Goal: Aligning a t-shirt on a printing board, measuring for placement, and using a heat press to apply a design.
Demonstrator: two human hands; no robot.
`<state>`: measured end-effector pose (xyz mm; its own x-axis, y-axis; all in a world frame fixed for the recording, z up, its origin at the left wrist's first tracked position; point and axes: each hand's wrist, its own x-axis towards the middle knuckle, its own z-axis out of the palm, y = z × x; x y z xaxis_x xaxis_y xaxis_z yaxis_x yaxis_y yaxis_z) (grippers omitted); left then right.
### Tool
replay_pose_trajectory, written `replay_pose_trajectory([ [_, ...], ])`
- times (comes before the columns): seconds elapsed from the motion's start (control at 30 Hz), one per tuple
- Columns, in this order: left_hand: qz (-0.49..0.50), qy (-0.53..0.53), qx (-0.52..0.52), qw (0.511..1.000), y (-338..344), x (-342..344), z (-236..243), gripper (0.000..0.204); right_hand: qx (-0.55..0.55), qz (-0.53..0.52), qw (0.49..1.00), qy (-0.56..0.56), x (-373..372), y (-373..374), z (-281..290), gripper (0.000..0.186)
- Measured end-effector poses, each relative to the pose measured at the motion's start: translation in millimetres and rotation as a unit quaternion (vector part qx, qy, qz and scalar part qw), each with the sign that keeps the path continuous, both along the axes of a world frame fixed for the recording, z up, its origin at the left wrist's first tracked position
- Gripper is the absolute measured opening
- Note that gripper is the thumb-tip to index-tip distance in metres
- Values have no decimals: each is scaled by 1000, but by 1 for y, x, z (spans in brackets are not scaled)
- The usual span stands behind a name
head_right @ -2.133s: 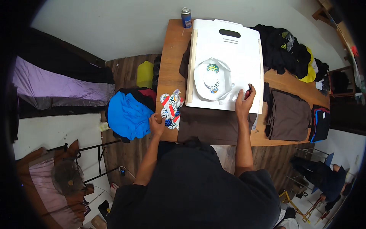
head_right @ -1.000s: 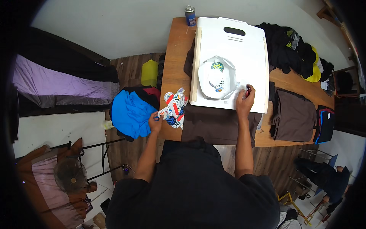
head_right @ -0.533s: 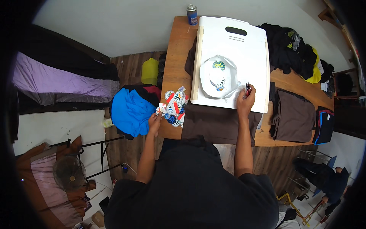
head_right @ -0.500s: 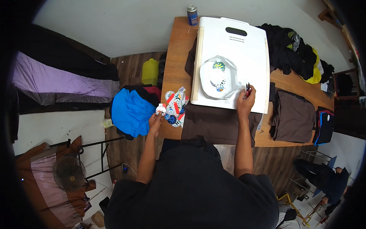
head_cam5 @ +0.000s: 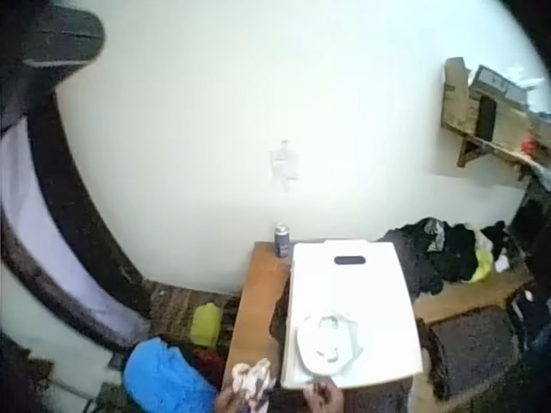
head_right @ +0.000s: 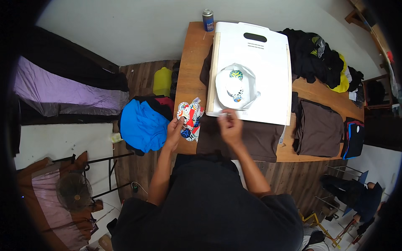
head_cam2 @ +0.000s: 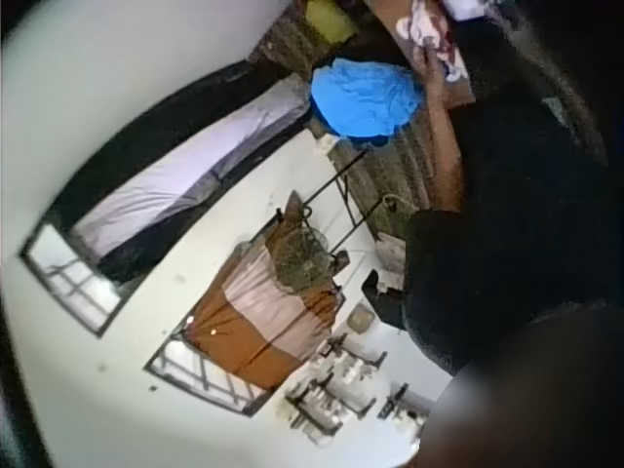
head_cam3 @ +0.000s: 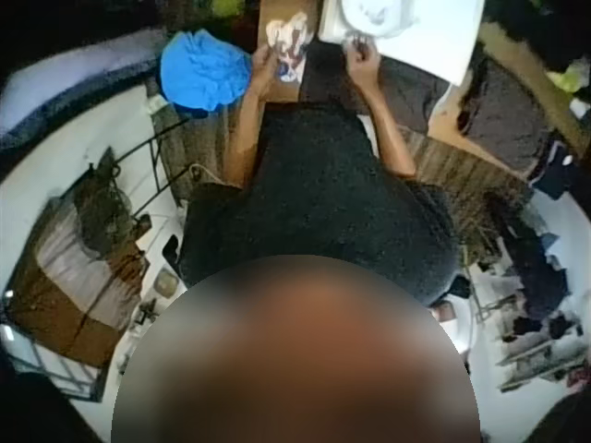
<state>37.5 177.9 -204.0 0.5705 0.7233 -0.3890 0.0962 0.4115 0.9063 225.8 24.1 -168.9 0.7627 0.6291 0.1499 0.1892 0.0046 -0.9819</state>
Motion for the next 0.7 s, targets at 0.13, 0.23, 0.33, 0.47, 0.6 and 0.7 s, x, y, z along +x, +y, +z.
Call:
replay_pose_trajectory([
  [0.13, -2, 4, 10, 1000, -11, 6, 13, 26, -42, 63, 940, 332, -55, 32, -35, 20],
  [0.23, -19, -28, 33, 999, -16, -2, -10, 24, -37, 77, 940, 330, -55, 42, -60, 20],
  [0.33, 5, 2, 48, 999, -20, -20, -26, 21, -59, 95, 942, 318, -53, 42, -70, 18],
  [0.47, 74, 21, 74, 994, -18, -29, -33, 20, -68, 76, 941, 323, -40, 36, -59, 16],
  [0.6, 91, 27, 52, 994, -10, -29, -70, 26, -72, 55, 947, 309, -28, 19, -65, 16],
  [0.7, -15, 190, 85, 978, -1, -48, -131, 40, -80, 68, 948, 301, -33, 19, -40, 16],
])
